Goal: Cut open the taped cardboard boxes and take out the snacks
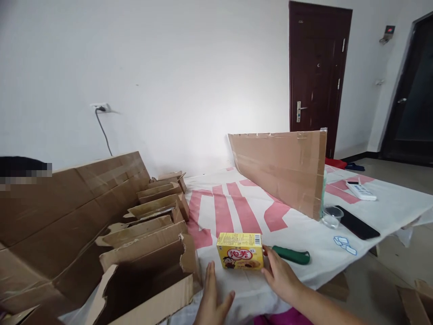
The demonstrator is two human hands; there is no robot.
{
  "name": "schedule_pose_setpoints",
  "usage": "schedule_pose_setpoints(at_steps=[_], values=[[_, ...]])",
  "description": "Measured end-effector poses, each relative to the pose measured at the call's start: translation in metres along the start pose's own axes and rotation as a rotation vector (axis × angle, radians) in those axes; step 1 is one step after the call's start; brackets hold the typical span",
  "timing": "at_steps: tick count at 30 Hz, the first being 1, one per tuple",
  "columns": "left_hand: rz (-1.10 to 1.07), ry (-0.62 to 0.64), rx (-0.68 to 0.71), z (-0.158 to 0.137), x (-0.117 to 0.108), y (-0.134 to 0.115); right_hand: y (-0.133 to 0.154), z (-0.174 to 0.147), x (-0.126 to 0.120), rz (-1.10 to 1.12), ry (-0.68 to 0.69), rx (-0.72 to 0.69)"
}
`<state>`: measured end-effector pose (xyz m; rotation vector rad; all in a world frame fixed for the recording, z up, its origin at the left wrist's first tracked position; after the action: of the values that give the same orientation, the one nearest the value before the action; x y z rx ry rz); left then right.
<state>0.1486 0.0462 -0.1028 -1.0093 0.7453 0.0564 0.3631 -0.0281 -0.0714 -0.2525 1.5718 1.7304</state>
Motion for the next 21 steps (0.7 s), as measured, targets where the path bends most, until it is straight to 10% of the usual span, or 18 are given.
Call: schedule_pose_setpoints(at_steps=[10,21], values=[[0.093,-0.61,-0.165,0.102,-0.037,0.004,0.056,0.11,0.021,0.05,-0.006,0.009],[0.167,-0.613,-0.299,0.112,-0.032,0.033,0.03,0.153,0.054,0.226,0.19,0.132]])
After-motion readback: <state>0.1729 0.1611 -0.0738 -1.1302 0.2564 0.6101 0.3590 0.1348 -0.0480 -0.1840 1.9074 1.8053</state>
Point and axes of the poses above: each hand's wrist, its own z-axis towards the middle knuckle, its own x-axis out of the palm, y = z × x, the point moved 9 cm from there along z, towards the middle knuckle, and after that the axes turned 10 degrees about x, right-handed, at the moved point
